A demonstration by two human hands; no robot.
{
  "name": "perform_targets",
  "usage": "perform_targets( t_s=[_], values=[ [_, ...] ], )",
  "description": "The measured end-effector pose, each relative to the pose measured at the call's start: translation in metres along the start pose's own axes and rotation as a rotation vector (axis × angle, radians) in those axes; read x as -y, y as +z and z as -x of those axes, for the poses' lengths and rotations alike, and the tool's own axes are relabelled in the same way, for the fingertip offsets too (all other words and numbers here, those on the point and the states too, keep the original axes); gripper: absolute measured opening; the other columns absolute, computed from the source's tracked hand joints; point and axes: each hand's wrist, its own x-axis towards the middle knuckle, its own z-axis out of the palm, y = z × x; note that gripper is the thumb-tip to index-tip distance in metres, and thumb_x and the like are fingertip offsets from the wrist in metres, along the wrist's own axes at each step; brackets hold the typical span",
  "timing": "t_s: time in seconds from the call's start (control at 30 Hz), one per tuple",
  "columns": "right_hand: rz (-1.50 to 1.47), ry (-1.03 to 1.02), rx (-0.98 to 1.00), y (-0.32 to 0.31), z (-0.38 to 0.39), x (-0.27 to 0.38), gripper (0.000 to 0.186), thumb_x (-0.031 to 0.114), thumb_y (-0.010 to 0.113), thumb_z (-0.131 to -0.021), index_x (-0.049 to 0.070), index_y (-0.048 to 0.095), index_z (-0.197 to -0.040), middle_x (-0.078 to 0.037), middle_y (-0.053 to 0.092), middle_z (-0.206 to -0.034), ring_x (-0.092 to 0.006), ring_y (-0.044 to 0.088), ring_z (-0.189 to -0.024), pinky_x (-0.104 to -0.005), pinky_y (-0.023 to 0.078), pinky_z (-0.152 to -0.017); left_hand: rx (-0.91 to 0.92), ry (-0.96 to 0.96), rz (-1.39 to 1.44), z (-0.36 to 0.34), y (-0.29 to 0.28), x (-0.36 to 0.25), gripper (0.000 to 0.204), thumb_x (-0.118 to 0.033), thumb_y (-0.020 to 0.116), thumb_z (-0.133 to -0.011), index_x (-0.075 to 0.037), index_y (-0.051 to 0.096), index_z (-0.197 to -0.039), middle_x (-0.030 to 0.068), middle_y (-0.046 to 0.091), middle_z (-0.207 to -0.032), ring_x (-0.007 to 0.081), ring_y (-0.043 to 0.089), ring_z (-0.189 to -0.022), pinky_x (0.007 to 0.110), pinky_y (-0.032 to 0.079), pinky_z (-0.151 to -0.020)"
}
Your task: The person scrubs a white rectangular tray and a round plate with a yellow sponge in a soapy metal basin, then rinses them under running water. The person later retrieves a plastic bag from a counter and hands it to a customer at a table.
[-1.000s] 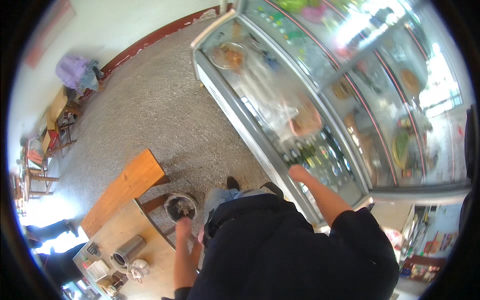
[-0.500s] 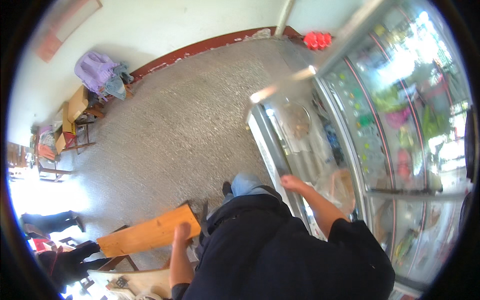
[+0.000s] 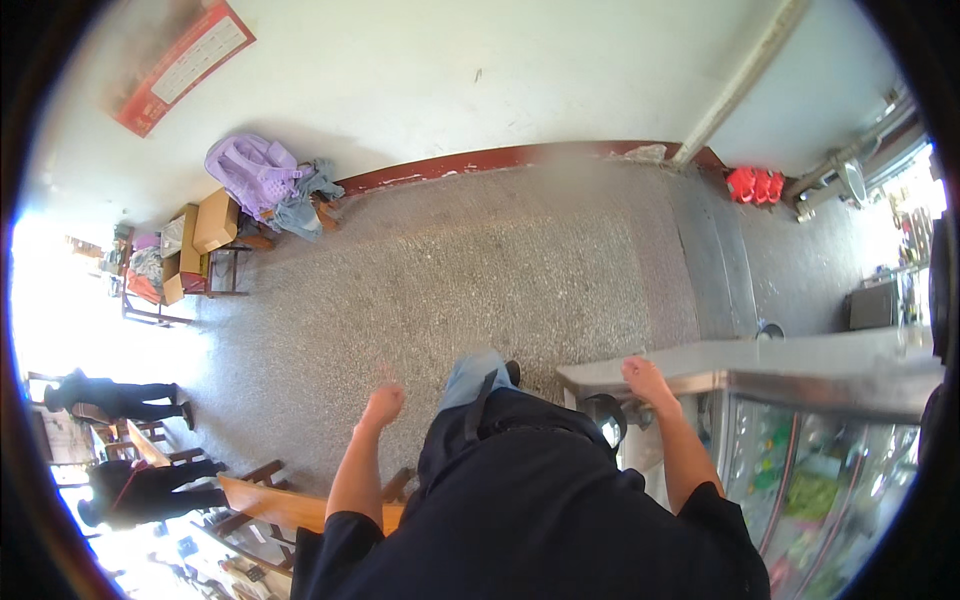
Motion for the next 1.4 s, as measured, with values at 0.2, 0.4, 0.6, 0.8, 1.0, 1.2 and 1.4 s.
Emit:
perform_targets(
  t_s=[0.2,0.4,0.6,0.8,1.0,1.2,1.4],
  values=[
    [-0.424,0.284,-0.194,-0.113,-0.130,-0.013,0.030,0.025,0.056,-0.096,-0.001,0.067,-0.104,-0.010,0.068,-0.079,-0.0163,0.067,-0.074,-0.0332,0.052,-0.063,0.727,0.101,-0.306,-0.105,-0.017,-0.034,0.030,-0.023,0.052,-0.092,-0.005,0.074,-0.100,0.0188,0.070,-0.107,0.0363,0.066,-0.104,0.049,0.053,-0.089],
    [0.386,0.005,0.139,-0.103,-0.166,-0.134,0.021,0.019,0.057,-0.089,0.003,0.070,-0.094,-0.018,0.071,-0.104,-0.0390,0.065,-0.100,-0.0465,0.053,-0.083,0.418,0.306,-0.631,-0.374,-0.122,-0.096,0.028,-0.024,0.053,-0.091,-0.006,0.073,-0.100,0.0148,0.072,-0.097,0.0325,0.068,-0.090,0.046,0.053,-0.081],
    [-0.409,0.866,-0.117,-0.202,-0.182,-0.133,0.033,0.031,0.057,-0.089,0.003,0.071,-0.099,-0.022,0.069,-0.102,-0.0414,0.064,-0.098,-0.0469,0.052,-0.086,-0.006,0.442,-0.287,-0.634,-0.346,-0.459,0.028,-0.026,0.061,-0.090,-0.005,0.072,-0.105,0.0189,0.071,-0.100,0.0357,0.069,-0.091,0.047,0.053,-0.083],
    [-0.231,0.682,-0.163,-0.285,-0.240,-0.258,0.031,0.028,0.054,-0.090,0.001,0.069,-0.088,-0.024,0.068,-0.094,-0.0428,0.064,-0.093,-0.0508,0.051,-0.083,0.033,0.501,0.140,-0.767,-0.363,-0.751,0.032,-0.028,0.053,-0.096,-0.003,0.070,-0.105,0.0175,0.070,-0.087,0.0232,0.070,-0.082,0.036,0.054,-0.078],
    [-0.433,0.783,-0.718,-0.499,-0.262,-0.298,0.033,0.028,0.055,-0.090,0.002,0.071,-0.101,-0.023,0.069,-0.101,-0.0412,0.065,-0.098,-0.0472,0.052,-0.085,0.469,0.513,-0.321,-0.797,-0.278,-0.856,0.037,-0.032,0.051,-0.094,0.000,0.069,-0.097,0.0224,0.070,-0.102,0.0413,0.065,-0.097,0.048,0.051,-0.084],
    [-0.500,1.105,-0.711,-0.532,-0.243,-0.425,0.036,0.031,0.054,-0.087,0.001,0.072,-0.097,-0.023,0.069,-0.100,-0.0413,0.065,-0.098,-0.0486,0.052,-0.086,0.594,0.528,-0.671,-0.904,-0.215,-1.005,0.033,-0.030,0.059,-0.088,0.000,0.073,-0.093,0.0232,0.070,-0.090,0.0362,0.070,-0.087,0.047,0.053,-0.076],
    [-0.754,1.419,-0.607,-0.497,-0.251,-0.480,0.036,0.034,0.059,-0.084,0.004,0.074,-0.096,-0.022,0.070,-0.103,-0.0381,0.067,-0.099,-0.0459,0.052,-0.087,0.350,0.800,-0.746,-1.009,-0.193,-1.379,0.036,-0.028,0.053,-0.088,0.003,0.072,-0.084,0.0259,0.069,-0.082,0.0349,0.070,-0.079,0.047,0.051,-0.070]
  ],
)
